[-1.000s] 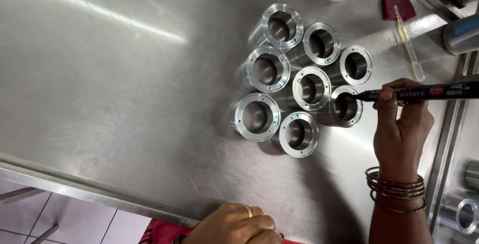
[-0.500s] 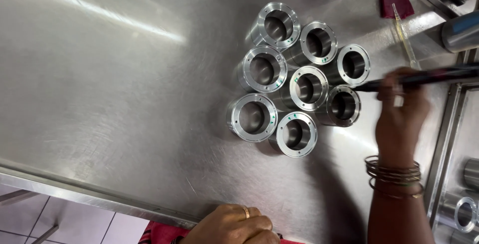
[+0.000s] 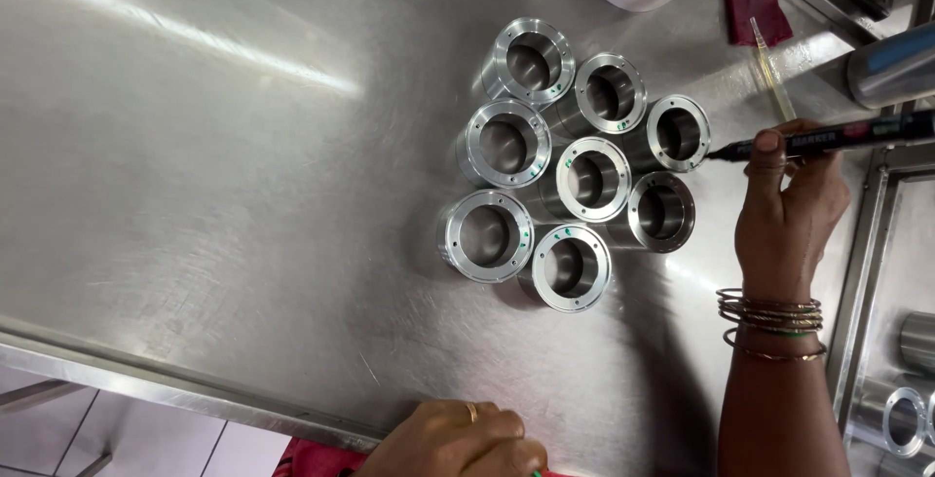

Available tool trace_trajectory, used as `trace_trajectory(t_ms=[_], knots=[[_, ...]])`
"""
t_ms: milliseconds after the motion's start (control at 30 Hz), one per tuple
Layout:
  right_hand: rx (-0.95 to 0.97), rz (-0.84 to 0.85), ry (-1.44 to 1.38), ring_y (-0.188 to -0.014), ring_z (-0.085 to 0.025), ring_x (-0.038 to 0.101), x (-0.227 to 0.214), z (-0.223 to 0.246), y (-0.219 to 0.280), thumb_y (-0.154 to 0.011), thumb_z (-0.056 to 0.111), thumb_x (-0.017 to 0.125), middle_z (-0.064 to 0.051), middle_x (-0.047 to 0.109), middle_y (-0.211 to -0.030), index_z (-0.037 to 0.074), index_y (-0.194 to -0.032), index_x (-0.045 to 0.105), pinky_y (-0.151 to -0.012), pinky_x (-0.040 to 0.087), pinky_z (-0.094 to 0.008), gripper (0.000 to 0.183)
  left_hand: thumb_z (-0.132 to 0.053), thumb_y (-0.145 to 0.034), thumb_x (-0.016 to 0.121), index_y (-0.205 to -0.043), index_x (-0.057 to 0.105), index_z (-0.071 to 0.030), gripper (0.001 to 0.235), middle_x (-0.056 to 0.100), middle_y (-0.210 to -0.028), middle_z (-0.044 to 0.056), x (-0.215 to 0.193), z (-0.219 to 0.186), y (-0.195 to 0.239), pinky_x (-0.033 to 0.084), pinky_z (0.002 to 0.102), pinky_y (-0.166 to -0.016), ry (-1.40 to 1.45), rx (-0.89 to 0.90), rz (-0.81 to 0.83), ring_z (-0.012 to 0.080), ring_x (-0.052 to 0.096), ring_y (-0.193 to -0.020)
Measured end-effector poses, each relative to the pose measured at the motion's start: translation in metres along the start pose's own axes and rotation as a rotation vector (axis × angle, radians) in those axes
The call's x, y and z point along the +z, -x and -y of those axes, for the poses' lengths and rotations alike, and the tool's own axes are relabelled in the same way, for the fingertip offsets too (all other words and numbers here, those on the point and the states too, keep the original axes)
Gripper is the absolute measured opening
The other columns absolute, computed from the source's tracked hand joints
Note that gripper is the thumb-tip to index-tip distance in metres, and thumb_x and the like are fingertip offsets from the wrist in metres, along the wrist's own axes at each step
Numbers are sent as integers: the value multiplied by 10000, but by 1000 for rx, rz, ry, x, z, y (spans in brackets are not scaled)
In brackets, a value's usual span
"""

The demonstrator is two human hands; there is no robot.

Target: Marking, oiling, and cleaning metal rings on a workbench.

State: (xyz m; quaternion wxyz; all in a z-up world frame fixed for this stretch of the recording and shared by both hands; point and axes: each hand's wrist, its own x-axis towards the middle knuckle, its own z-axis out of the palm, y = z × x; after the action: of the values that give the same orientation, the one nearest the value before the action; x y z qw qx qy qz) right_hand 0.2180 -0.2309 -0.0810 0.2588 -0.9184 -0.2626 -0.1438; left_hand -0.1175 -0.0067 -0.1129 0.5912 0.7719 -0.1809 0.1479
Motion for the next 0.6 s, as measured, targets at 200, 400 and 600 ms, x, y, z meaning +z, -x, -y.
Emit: trace_trajectory(t_ms=[200,400,600], knots=[[102,-90,-417,-853,-97,542,-30,-12,12,-1246,237,540,-23,592,-1021,52,-1224,539,-801,472,-252,186,-118,-962,665,-1063,559,-58,158,572,-869,86,-16,-3,-42,536,343,-510,64,-262,-69,189,630,-615],[241,45,-807,-860,-101,515,-65,116,69,-1162,321,520,-49,607,-1032,44,-1191,554,-807,438,-250,281,-30,-910,639,-1159,556,-7,263,596,-1033,148,-22,-17,-86,542,391,-593,-26,-331,-182,281,668,-725],[173,175,-1035,-907,-152,536,-58,140,114,-1125,287,620,-110,598,-1093,24,-1229,550,-835,479,-287,292,-25,-928,659,-1156,561,-14,248,608,-1057,162,-6,-26,-96,551,418,-625,-47,-339,-136,334,685,-766]])
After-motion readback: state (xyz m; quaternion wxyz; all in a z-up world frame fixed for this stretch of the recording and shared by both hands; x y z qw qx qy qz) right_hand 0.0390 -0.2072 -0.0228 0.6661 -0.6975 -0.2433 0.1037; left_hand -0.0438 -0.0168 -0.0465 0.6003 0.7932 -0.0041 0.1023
